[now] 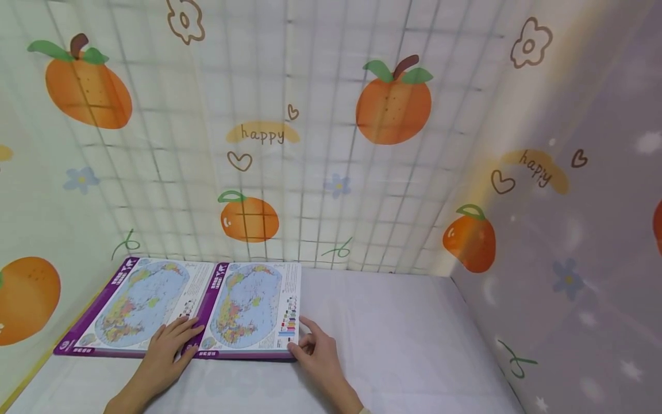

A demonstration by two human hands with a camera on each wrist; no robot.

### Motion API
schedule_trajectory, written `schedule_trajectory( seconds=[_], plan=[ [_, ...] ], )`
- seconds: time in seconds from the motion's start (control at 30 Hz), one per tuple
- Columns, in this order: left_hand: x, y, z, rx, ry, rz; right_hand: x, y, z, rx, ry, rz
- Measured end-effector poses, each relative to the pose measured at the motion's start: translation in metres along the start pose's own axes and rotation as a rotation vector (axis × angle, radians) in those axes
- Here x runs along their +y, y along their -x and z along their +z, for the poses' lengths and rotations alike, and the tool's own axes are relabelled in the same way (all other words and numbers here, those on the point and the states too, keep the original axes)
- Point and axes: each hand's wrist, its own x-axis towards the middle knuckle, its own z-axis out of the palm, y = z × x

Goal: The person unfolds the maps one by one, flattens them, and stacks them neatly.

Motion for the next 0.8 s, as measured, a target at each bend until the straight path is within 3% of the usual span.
schedule_trajectory(
  seconds=[0.37,0.8],
  plan=[
    [0.0022,0.0002,-0.0020,0.054,0.008,0.038,-0.0010,0.0008,0.0004,0.018,0.005,-0.014],
    [0.0054,0.0004,-0.0053,0.015,0.019,-0.007,-0.0042,0.0026,-0.0012,0.014,-0.009,-0.029]
  ],
)
